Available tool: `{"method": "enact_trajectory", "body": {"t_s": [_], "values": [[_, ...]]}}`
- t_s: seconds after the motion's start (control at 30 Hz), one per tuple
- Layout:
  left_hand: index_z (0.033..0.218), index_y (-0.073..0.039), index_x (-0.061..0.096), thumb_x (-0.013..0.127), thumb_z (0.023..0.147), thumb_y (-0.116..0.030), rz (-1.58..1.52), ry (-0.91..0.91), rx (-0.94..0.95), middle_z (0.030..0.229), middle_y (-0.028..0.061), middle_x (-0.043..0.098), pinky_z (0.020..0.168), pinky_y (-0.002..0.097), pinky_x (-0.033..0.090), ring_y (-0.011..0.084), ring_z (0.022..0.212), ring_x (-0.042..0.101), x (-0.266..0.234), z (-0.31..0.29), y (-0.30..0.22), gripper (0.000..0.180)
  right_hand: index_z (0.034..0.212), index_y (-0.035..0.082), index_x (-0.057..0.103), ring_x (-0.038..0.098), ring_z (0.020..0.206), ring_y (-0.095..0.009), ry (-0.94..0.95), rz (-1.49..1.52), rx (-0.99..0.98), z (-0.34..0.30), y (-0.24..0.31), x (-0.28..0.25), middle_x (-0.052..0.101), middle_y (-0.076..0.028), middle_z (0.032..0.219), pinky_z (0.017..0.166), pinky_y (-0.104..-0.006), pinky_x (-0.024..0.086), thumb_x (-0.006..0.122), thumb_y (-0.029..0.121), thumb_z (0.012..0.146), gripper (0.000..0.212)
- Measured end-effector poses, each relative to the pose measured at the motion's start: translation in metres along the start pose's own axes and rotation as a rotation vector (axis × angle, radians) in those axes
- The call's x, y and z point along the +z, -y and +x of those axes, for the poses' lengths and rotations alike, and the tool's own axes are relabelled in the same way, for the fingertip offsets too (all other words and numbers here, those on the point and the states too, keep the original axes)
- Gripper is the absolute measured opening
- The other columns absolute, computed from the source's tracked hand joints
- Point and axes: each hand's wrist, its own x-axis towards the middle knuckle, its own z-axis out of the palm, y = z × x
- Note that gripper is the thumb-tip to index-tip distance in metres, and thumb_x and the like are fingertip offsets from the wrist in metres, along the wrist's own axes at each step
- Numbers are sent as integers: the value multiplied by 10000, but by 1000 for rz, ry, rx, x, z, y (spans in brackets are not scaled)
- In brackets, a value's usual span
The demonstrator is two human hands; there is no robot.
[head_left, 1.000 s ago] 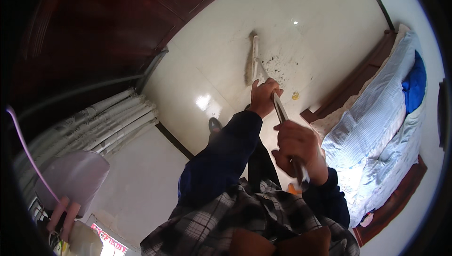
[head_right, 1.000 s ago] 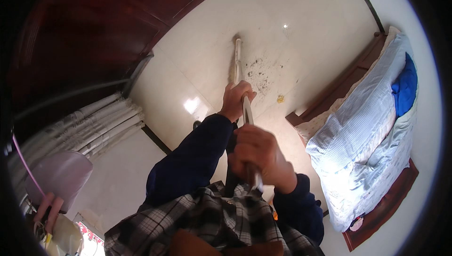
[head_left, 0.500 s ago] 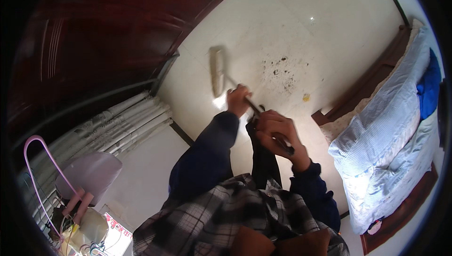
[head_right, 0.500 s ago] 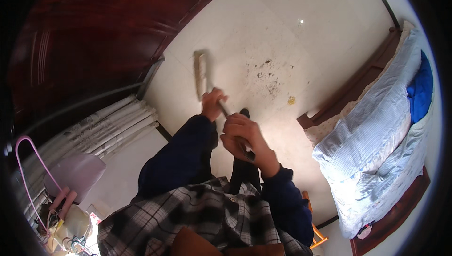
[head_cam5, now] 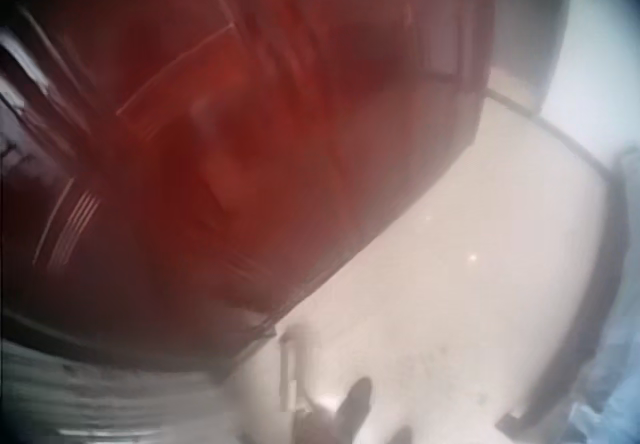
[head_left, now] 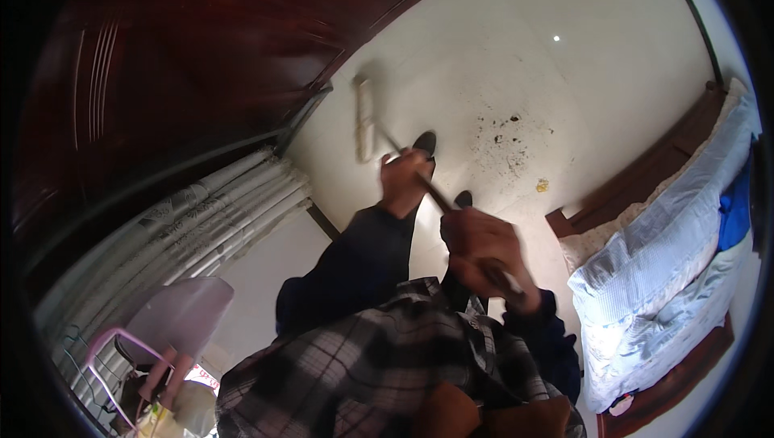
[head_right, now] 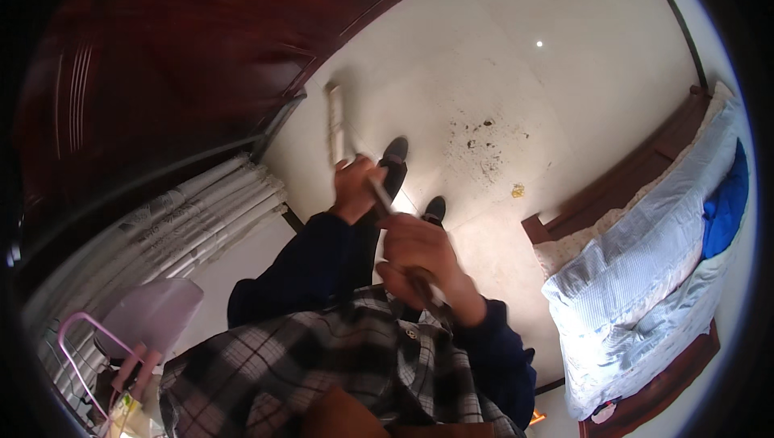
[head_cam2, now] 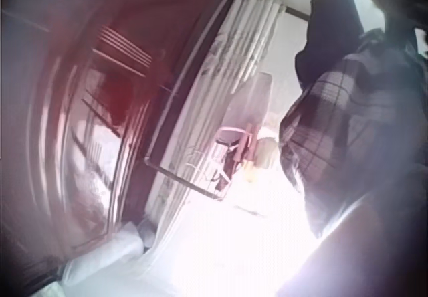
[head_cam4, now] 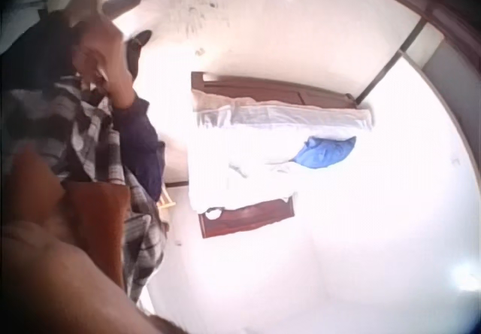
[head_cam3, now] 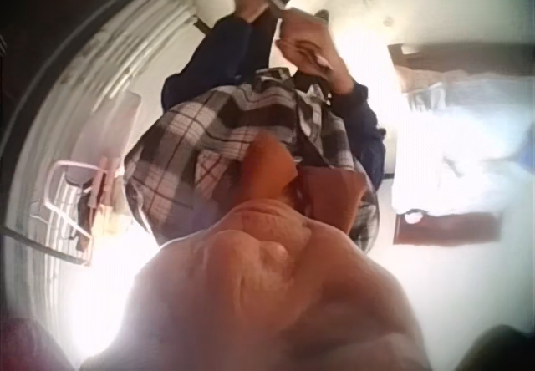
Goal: The person sweeps a tiled floor with a long-handled broom, moving an orange stool aside to reach under it. They gather debris into a pile and continue sweeping across the room.
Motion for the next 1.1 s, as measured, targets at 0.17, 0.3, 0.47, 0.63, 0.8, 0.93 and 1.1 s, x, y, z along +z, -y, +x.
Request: {"method": "enact_trajectory", "body": {"t_s": [0.17,0.3,0.47,0.63,0.8,0.93,1.1], "values": [[797,-91,590,615,859,-308,-21,165,-530,885,76,623,861,420,406,291,890,613,2,-93,153,228,682,43,511,560,704,-283,168,332,118,40,-110,89,525,-88,692,660,-398,440,689,-14,751,199],[822,-81,585,617,866,-320,-132,348,-668,948,81,625,867,419,387,304,938,603,13,-89,214,245,764,31,587,578,790,-309,168,331,166,57,-169,112,612,-112,798,695,-394,469,714,23,769,127],[743,-95,568,686,841,-250,-243,29,-337,826,85,609,835,477,398,328,830,607,56,33,169,217,749,15,581,583,772,-284,15,302,145,85,-156,32,621,-97,824,716,-362,465,694,13,744,114],[732,-109,607,584,861,-273,-183,53,-211,878,59,635,953,577,367,316,905,623,50,133,87,210,670,-5,509,630,817,-301,-108,34,238,122,-95,-49,611,-124,746,812,-420,516,659,-26,787,192],[723,-109,595,651,855,-228,-320,5,-91,869,90,615,1005,622,322,365,807,642,48,215,24,186,650,6,498,596,712,-266,-348,-88,166,119,-62,-78,555,-103,687,729,-384,506,634,-51,764,186],[769,-109,604,643,887,-242,-354,87,41,900,71,632,1021,591,318,339,836,645,42,237,-12,182,645,10,477,588,688,-273,-425,-237,175,113,-31,-79,555,-107,684,746,-392,519,625,-44,746,188],[786,-98,600,676,878,-213,-362,135,163,875,90,623,1053,573,311,340,823,643,-9,222,-45,166,592,30,480,597,639,-264,-550,-230,83,101,13,-69,554,-95,619,783,-453,546,658,9,718,220]]}}
